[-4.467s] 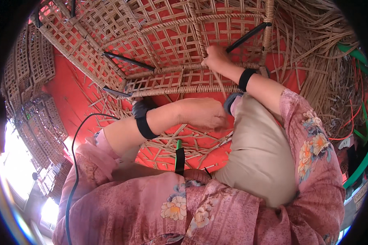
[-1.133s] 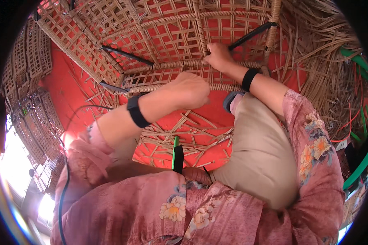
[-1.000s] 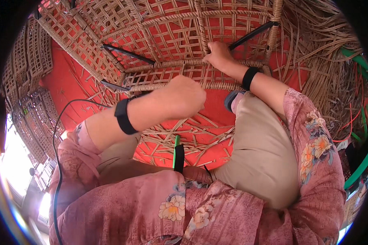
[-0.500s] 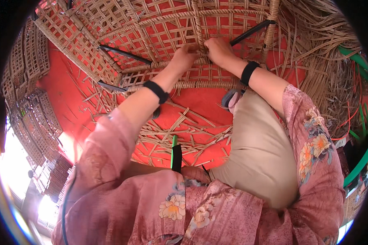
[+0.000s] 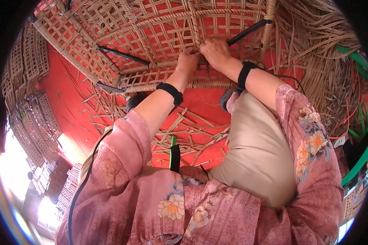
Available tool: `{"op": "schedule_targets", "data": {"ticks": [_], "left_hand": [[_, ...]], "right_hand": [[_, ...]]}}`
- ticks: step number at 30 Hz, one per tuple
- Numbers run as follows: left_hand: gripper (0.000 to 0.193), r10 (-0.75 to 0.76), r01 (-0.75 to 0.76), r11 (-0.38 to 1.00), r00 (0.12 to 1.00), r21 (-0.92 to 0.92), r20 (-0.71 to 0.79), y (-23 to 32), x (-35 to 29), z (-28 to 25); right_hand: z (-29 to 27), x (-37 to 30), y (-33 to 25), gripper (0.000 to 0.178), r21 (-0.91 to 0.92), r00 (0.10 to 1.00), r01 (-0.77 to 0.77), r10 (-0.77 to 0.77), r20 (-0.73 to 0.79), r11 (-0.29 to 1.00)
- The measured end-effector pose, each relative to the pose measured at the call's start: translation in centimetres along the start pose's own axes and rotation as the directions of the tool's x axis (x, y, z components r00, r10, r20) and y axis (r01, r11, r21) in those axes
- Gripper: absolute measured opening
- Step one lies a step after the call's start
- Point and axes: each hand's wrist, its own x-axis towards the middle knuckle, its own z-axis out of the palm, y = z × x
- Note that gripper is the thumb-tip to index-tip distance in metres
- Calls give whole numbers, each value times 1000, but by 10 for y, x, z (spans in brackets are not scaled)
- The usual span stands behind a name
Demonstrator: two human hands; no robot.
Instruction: Weaving rattan or bamboo strips into a furniture frame and securing them with a stapler.
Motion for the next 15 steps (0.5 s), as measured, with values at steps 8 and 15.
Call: {"op": "schedule_targets", "data": {"ticks": [8,15], "left_hand": [[19,-30,31,999,998,-26,61,7,-8,-7],[18,7,-10,1000,997,29,80,6,-8,-8]], "right_hand": [[-7,-3,-21,12,188,962,-261,240,127,947],[-7,-6,-24,24,412,943,-331,311,118,849]]}}
